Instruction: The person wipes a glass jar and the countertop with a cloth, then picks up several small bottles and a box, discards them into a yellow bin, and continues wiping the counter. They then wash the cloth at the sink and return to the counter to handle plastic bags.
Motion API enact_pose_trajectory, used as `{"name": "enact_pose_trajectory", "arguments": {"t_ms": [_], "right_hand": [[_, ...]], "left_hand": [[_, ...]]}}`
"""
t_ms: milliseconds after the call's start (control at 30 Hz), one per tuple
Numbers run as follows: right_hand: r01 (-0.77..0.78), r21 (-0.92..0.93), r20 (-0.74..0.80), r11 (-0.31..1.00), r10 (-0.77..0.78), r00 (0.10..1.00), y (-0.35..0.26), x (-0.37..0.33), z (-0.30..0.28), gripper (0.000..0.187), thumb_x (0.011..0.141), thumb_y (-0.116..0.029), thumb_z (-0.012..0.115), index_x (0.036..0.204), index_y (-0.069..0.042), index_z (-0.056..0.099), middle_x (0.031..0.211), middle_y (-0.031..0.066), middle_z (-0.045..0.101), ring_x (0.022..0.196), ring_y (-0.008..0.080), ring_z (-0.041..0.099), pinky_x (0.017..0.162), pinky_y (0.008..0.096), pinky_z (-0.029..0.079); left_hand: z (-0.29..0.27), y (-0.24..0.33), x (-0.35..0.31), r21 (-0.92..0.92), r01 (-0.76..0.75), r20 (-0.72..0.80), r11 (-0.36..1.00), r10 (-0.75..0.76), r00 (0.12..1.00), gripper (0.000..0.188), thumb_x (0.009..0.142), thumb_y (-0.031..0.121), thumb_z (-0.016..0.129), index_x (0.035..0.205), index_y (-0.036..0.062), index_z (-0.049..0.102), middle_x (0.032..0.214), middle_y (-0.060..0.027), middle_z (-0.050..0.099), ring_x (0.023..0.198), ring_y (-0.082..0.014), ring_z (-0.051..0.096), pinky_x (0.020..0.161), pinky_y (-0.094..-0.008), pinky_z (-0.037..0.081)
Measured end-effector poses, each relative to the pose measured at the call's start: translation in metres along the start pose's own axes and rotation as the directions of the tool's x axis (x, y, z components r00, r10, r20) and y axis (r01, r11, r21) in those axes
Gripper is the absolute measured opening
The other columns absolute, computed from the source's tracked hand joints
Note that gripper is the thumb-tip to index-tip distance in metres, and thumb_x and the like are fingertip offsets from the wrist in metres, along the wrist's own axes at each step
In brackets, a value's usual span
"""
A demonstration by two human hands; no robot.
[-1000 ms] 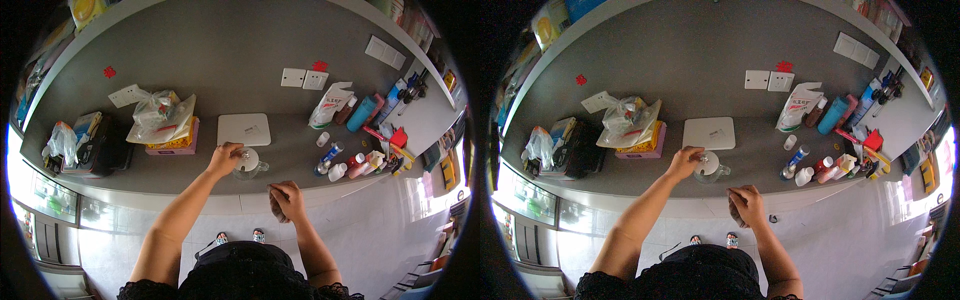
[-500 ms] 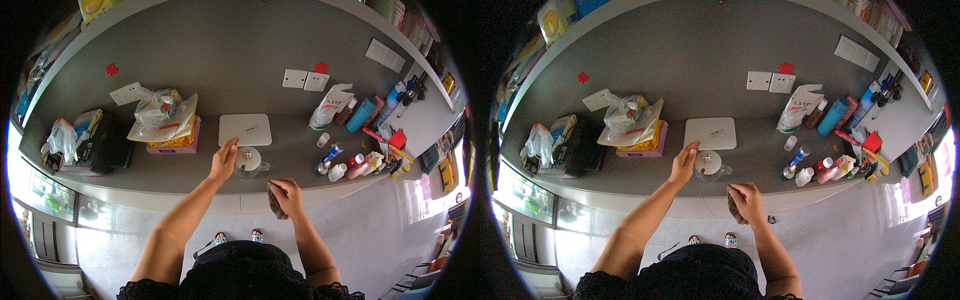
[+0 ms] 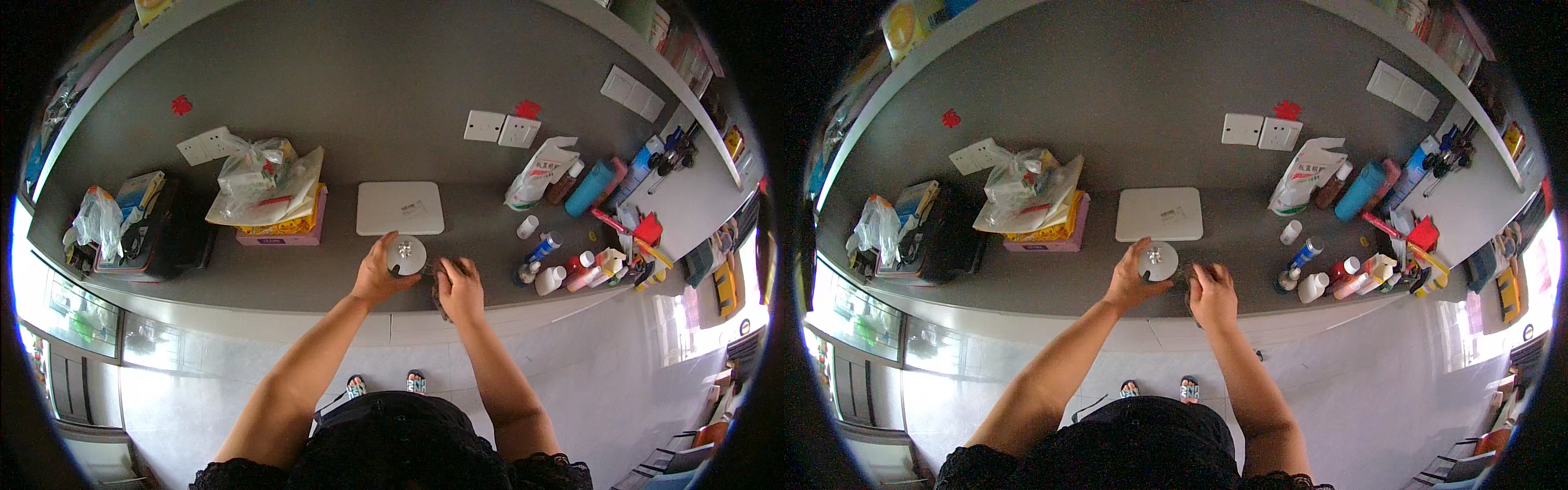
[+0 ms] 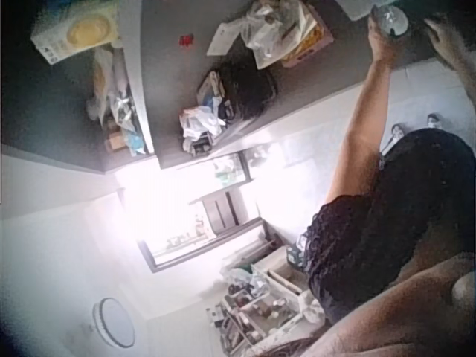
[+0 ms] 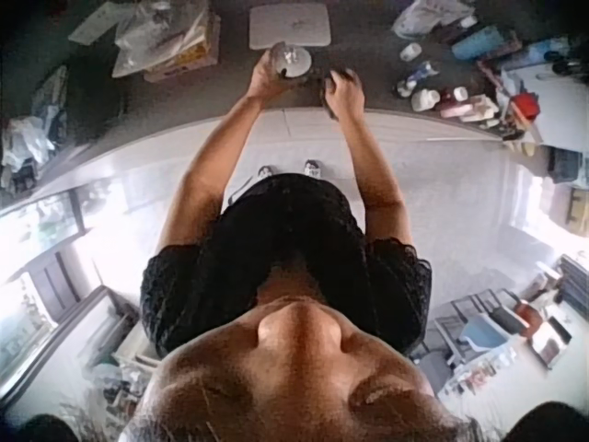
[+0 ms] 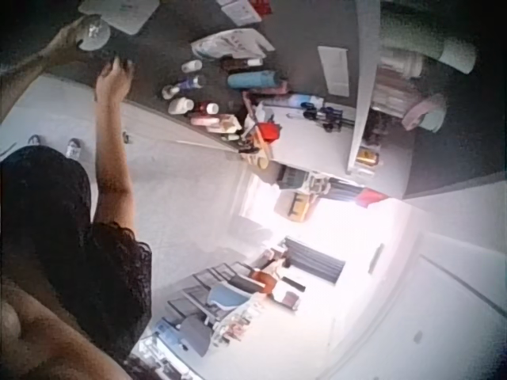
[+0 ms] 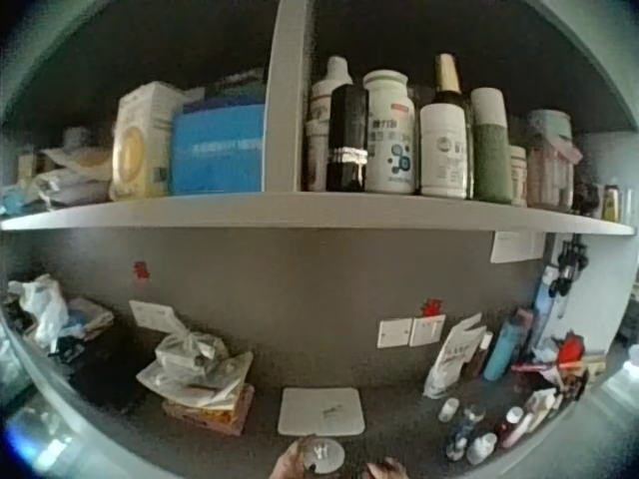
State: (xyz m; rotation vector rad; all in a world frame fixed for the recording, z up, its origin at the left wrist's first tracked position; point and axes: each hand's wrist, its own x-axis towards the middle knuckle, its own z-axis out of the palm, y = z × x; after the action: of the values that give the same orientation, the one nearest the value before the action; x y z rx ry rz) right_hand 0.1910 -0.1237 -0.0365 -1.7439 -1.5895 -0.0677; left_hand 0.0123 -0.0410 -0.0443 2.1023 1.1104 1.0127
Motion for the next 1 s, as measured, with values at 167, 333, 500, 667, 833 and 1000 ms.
{"name": "enact_pose_trajectory", "arguments": {"t_ms": [167, 333, 500, 667, 833, 1000], "right_hand": [[-0.168, 0.146, 0.09, 0.975, 0.156, 0.984, 0.005, 0.01, -0.017, 0.025, 0.082, -0.018, 0.06, 0.103, -0.006, 0.067, 0.098, 0.0174, 0.064, 0.094, 0.0334, 0.057, 0.084, 0.0396, 0.047], [-0.02, 0.064, -0.015, 0.998, 0.021, 1.0, -0.016, 0.005, 0.013, 0.038, 0.079, -0.011, 0.058, 0.117, -0.005, 0.057, 0.105, 0.0182, 0.057, 0.103, 0.0381, 0.05, 0.09, 0.044, 0.041], [-0.026, 0.031, -0.043, 0.999, 0.028, 0.999, -0.016, -0.009, 0.018, 0.047, 0.076, -0.008, 0.061, 0.122, -0.006, 0.052, 0.11, 0.0188, 0.052, 0.107, 0.0368, 0.047, 0.092, 0.0461, 0.039], [-0.045, 0.017, -0.081, 0.999, 0.046, 0.996, -0.015, -0.006, 0.019, 0.046, 0.076, -0.007, 0.061, 0.122, -0.01, 0.054, 0.11, 0.0157, 0.052, 0.105, 0.036, 0.049, 0.09, 0.0446, 0.041], [-0.066, 0.017, -0.063, 0.998, 0.067, 0.996, -0.019, -0.005, 0.016, 0.045, 0.076, -0.008, 0.062, 0.121, -0.01, 0.054, 0.11, 0.0161, 0.053, 0.105, 0.0361, 0.049, 0.09, 0.0445, 0.042], [-0.094, 0.014, -0.019, 0.995, 0.094, 0.995, -0.022, -0.004, 0.012, 0.044, 0.078, -0.009, 0.062, 0.121, -0.009, 0.053, 0.113, 0.0169, 0.051, 0.104, 0.0367, 0.05, 0.089, 0.0443, 0.043]], "left_hand": [[-0.001, 0.002, -0.002, -0.009, 0.017, -0.011, 1.0, -0.017, 1.0, 0.093, 0.06, 0.031, 0.085, 0.133, 0.0044, 0.034, 0.127, -0.0199, 0.049, 0.116, -0.0349, 0.05, 0.098, -0.0399, 0.042], [-0.001, 0.004, 0.0, -0.055, 0.04, 0.015, 0.998, -0.039, 0.999, 0.095, 0.06, 0.036, 0.085, 0.133, 0.0032, 0.034, 0.126, -0.021, 0.048, 0.117, -0.0363, 0.048, 0.098, -0.0409, 0.042], [-0.006, 0.006, -0.002, -0.037, -0.067, -0.018, 0.997, 0.066, 0.998, 0.095, 0.063, 0.044, 0.082, 0.133, 0.0003, 0.035, 0.128, -0.0227, 0.047, 0.121, -0.0373, 0.045, 0.1, -0.0429, 0.039], [-0.005, 0.004, 0.001, 0.032, -0.112, -0.064, 0.993, 0.114, 0.991, 0.091, 0.066, 0.049, 0.078, 0.132, -0.0007, 0.039, 0.129, -0.0223, 0.046, 0.121, -0.0373, 0.044, 0.1, -0.0435, 0.038], [-0.013, 0.019, 0.002, -0.072, -0.146, -0.11, 0.987, 0.138, 0.984, 0.075, 0.069, 0.041, 0.079, 0.127, 0.0043, 0.048, 0.124, -0.0202, 0.049, 0.117, -0.0345, 0.048, 0.095, -0.0428, 0.041], [-0.009, 0.017, 0.009, -0.099, -0.084, -0.229, 0.992, 0.059, 0.972, 0.04, 0.072, 0.025, 0.078, 0.103, 0.0043, 0.064, 0.118, -0.0151, 0.055, 0.111, -0.0309, 0.052, 0.091, -0.0393, 0.044]]}}
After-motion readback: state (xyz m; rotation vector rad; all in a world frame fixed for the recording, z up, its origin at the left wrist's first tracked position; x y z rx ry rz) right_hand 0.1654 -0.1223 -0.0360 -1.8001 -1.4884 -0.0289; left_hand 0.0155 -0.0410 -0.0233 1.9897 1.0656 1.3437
